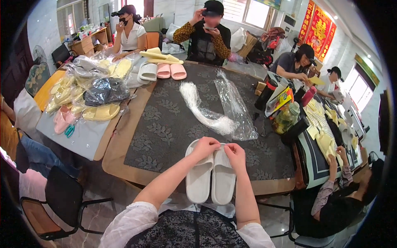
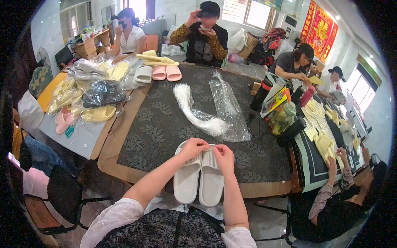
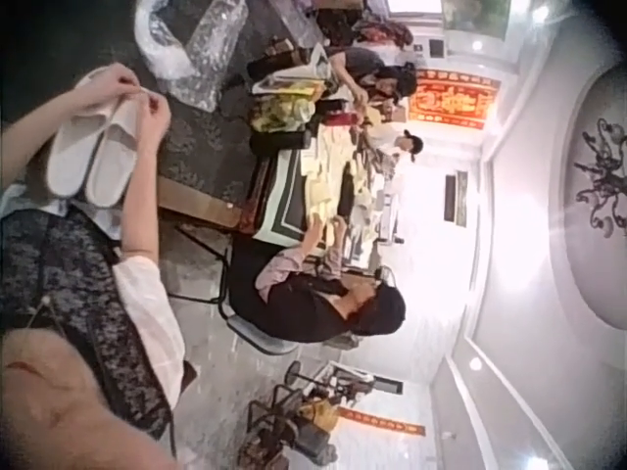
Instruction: Inspecting various colored slippers at a production table to check for defects and organize them.
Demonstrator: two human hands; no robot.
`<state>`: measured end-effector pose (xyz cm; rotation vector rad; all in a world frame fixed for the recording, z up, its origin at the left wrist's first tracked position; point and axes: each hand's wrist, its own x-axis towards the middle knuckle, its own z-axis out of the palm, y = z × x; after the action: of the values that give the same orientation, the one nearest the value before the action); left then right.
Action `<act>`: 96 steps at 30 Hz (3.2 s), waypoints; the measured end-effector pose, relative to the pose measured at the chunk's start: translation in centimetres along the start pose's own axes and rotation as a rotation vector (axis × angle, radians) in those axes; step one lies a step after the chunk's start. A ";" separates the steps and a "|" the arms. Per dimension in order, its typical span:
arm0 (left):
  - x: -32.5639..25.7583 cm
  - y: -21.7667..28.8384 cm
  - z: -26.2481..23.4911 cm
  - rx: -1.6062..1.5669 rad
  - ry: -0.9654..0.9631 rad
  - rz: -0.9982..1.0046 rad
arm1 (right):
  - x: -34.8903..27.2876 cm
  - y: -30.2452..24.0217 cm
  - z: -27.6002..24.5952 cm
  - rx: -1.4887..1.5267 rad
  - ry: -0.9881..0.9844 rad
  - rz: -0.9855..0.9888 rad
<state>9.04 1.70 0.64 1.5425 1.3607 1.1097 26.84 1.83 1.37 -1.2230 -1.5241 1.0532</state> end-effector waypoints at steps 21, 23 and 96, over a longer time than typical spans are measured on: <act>-0.1 0.7 -1.0 -0.500 0.098 -0.049 | 1.8 -1.4 1.2 -0.169 -0.019 -0.122; 0.2 0.0 -1.2 -0.541 0.105 -0.068 | 2.3 -1.7 1.9 -0.077 -0.011 -0.114; -0.4 1.0 -1.6 -0.512 0.036 -0.145 | 1.0 -0.8 3.0 0.191 0.000 -0.113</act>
<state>7.80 1.21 2.01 1.0415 1.0797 1.2765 23.66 2.43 1.57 -0.9938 -1.4394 1.0959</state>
